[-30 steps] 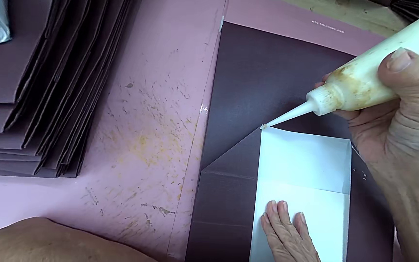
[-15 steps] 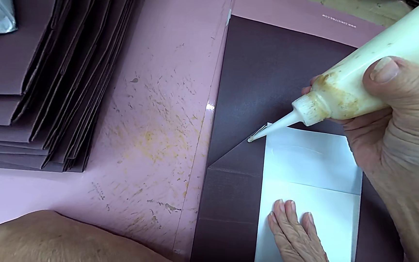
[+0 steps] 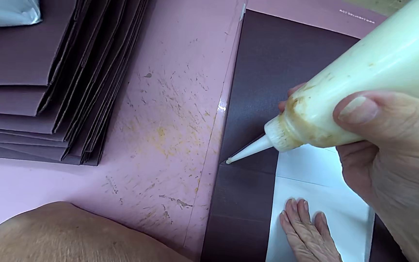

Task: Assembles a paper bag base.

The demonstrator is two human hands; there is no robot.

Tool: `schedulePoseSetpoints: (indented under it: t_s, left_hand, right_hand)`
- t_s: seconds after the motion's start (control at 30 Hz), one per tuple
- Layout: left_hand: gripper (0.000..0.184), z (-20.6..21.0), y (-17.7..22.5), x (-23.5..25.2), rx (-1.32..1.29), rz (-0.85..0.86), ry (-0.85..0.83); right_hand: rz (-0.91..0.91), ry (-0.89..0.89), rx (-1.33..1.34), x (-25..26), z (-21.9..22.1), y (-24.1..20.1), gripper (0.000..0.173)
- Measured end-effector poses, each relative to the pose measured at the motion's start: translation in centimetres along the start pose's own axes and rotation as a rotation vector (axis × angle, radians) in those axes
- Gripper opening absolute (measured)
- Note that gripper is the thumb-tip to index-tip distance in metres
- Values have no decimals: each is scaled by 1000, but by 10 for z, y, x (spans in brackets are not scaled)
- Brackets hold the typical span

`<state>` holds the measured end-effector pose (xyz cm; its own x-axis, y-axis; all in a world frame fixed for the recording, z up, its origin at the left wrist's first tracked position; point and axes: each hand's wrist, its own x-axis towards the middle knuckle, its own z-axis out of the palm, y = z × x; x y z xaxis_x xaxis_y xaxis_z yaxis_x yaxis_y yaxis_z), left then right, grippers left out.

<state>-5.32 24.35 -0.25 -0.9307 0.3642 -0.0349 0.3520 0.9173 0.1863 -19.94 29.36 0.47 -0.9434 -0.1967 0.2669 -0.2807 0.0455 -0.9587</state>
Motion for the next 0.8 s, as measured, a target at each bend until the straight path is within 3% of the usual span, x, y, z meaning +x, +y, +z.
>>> schedulePoseSetpoints:
  t_s: [0.2,0.37,0.63,0.8]
  left_hand:
    - [35,-5,-3,0,18,56,-60]
    - [34,-2,0,-1,17,25,-26]
    - [37,-1,-1,0,26,31,-25]
    - [37,-1,0,0,-40,-4,-15]
  right_hand:
    - [54,-29,44,-3,-10,-2,54]
    - [-7,20,-2,-3,-34,6,63]
    - [-4,-44,87,-9,7,-7,47]
    - [22,-36,29,-2,-25,-1,52]
